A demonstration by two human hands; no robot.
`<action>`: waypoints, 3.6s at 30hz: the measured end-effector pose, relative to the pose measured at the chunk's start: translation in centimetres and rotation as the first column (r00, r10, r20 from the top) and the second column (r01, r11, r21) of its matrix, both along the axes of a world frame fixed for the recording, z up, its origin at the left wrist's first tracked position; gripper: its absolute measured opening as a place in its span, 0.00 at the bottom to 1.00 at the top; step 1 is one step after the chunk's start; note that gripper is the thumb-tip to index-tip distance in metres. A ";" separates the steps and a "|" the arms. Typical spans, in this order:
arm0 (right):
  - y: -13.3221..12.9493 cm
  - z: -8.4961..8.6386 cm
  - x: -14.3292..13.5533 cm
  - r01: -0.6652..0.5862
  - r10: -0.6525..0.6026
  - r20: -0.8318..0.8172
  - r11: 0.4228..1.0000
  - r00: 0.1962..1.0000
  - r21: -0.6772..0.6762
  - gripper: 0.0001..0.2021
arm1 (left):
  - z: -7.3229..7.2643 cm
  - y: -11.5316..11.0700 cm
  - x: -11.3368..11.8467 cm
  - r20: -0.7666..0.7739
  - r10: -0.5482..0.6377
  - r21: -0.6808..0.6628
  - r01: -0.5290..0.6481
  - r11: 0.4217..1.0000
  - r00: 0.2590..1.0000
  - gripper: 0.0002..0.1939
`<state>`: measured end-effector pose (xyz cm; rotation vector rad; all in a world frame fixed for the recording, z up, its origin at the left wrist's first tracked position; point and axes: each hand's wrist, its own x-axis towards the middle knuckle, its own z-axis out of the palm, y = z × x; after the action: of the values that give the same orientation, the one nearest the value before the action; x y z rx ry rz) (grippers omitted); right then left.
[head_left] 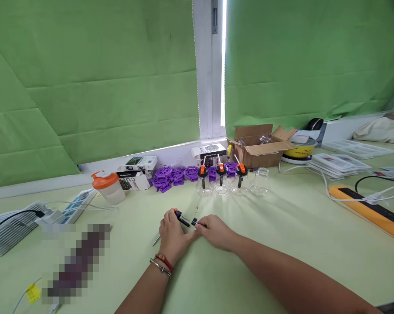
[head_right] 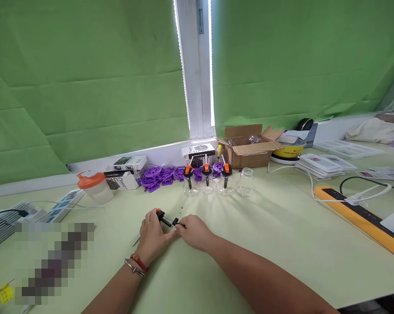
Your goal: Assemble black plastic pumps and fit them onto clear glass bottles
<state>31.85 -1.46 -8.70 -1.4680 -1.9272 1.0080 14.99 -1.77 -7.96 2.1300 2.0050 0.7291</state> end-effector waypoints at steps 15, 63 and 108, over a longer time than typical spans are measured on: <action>3.7 0.8 4.8 0.275 -0.275 -0.067 0.961 0.959 -0.014 0.08 | 0.4 0.5 -1.0 -0.134 0.125 -0.081 -0.137 0.987 0.983 0.40; 3.4 0.1 6.5 0.179 -0.198 0.110 0.971 0.974 0.160 0.11 | 0.5 -2.6 2.6 -0.199 -0.803 -0.388 0.708 0.590 0.561 0.39; 5.2 0.4 4.1 0.080 -0.108 0.130 0.975 0.986 0.207 0.08 | 0.9 -2.2 1.0 0.073 -0.486 -0.349 0.479 0.806 0.871 0.36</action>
<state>35.92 3.70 -8.27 -1.5311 -1.9712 0.6612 15.99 -3.94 -7.05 2.2674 1.3551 0.2356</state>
